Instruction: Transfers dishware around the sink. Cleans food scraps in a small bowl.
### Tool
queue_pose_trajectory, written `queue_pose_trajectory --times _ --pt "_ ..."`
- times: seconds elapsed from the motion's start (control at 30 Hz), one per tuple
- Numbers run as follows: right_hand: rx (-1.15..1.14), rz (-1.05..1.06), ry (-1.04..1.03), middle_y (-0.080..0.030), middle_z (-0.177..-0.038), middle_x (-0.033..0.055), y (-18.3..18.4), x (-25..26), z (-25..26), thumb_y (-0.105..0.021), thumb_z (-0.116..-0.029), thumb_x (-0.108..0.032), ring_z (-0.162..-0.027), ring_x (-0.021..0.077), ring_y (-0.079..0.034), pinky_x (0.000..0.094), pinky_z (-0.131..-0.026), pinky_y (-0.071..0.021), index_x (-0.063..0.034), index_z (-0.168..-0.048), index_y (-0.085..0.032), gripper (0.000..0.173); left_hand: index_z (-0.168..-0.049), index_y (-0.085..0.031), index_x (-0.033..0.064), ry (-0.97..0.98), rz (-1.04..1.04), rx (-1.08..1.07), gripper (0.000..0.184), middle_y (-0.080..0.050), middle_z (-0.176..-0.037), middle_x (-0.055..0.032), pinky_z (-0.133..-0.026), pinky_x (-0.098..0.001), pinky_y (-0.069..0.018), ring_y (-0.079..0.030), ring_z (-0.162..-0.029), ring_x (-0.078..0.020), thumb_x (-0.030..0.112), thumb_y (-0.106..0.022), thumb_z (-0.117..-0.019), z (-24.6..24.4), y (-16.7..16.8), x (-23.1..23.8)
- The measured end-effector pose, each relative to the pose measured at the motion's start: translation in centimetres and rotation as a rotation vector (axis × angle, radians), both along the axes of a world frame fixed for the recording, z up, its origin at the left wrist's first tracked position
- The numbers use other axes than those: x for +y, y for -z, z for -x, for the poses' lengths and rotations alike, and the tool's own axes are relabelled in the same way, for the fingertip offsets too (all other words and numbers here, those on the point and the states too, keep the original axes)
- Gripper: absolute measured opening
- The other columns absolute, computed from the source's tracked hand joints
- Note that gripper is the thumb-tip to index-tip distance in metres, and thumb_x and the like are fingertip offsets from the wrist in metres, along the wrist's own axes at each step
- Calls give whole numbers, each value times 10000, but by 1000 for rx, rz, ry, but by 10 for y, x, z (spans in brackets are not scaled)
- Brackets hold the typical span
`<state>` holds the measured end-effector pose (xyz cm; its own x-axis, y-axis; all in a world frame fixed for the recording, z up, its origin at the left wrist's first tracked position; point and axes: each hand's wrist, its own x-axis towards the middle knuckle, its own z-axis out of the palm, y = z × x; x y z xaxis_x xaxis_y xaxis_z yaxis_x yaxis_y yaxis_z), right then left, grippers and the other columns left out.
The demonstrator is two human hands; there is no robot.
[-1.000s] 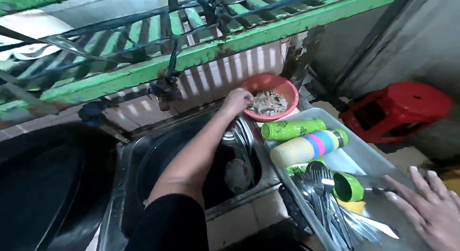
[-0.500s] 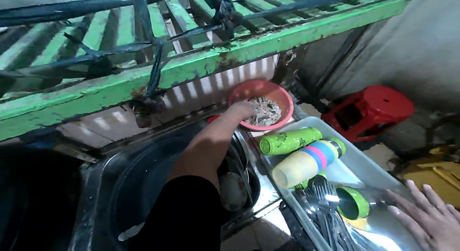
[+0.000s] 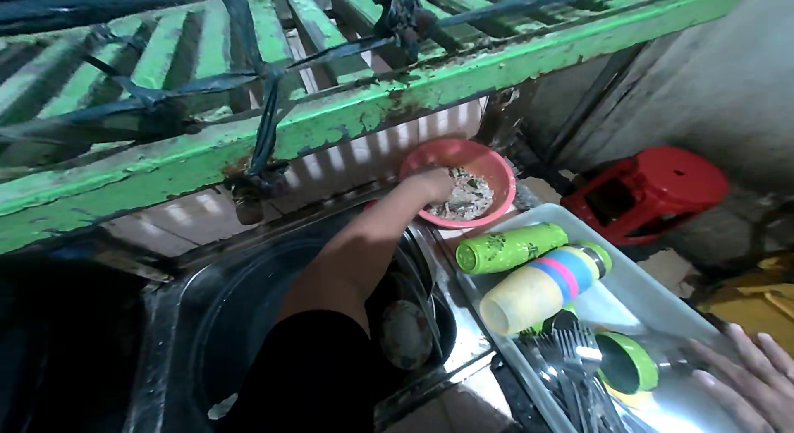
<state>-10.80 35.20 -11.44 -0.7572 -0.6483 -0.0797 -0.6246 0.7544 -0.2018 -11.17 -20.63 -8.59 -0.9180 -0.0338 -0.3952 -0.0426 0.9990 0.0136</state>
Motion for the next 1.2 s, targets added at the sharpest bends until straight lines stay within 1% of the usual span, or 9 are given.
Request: queue_pose_trajectory --times 0.2,0.3,0.5,0.7,0.77,0.87,1.0,1.1,1.2 --pt "-5 -3 6 -267 -1659 238 -1 0 0 -386 -1064 -578 -1548 472 -169 672 -1228 -105 -161 -1481 -565 617 -1279 -714 291 102 56 -95 397 -555 -1449 -135 -1117 -618 -367 -425 -1416 -379 108 -666 -930 -3 8 26" --pt "-9 1 15 -264 -1661 236 -1 -1 0 -395 -1067 -563 -1551 461 -172 655 -1236 -107 -158 -1471 -577 600 -1351 -680 271 113 98 -93 378 -484 -1532 -142 -1149 -616 -338 -372 -1463 -385 185 -635 -986 -2 13 24" --pt "-12 2 17 -272 -1662 226 2 1 2 -398 -1065 -569 -1553 447 -178 648 -1237 -122 -172 -1463 -583 592 -1182 -751 141 114 20 65 248 -537 -1485 -97 -1134 -571 -395 -433 -1420 -355 270 -626 -1011 -2 20 5" --pt "-18 12 15 -269 -1660 235 0 0 1 -399 -1069 -555 -1553 447 -180 629 -1245 -122 -154 -1459 -588 591 -1159 -718 16 14 -155 111 316 -612 -1298 -209 -1071 -556 -456 -578 -1248 -365 275 -588 -1035 3 9 -11" --pt "-25 9 20 -268 -1661 232 0 0 2 -400 -1068 -557 -1552 446 -184 629 -1243 -129 -149 -1461 -585 595 -1097 -717 -17 -81 -322 166 302 -668 -1151 -236 -994 -587 -479 -631 -1131 -381 250 -597 -1026 1 3 -14" --pt "-18 16 20 -275 -1662 222 1 1 2 -409 -1070 -546 -1554 437 -185 624 -1246 -127 -151 -1461 -585 583 -1144 -701 -48 -290 -638 282 334 -676 -1159 -245 -1012 -549 -479 -637 -1129 -350 255 -623 -1026 -8 -7 -18" --pt "-17 22 16 -279 -1659 226 4 3 3 -419 -1069 -542 -1553 432 -196 624 -1246 -132 -158 -1459 -589 573 -1256 -597 18 -598 -1329 572 269 -659 -997 -57 -711 -274 -556 -634 -806 -106 166 -591 -1032 -20 -5 -25" --pt "-23 19 1 -273 -1657 240 5 4 4 -419 -1070 -535 -1547 448 -199 634 -1244 -135 -144 -1467 -577 580 -1373 -489 20 -654 -1763 679 314 -648 -1194 -99 -847 -351 -595 -683 -973 -176 85 -397 -1079 -30 -7 -26" --pt "-30 22 6 -276 -1655 241 4 4 4 -421 -1066 -538 -1546 451 -200 630 -1245 -134 -148 -1464 -583 580 -1315 -526 14 -766 -1885 719 319 -643 -1131 -95 -840 -350 -585 -673 -934 -187 128 -352 -1073 -27 -7 -25"
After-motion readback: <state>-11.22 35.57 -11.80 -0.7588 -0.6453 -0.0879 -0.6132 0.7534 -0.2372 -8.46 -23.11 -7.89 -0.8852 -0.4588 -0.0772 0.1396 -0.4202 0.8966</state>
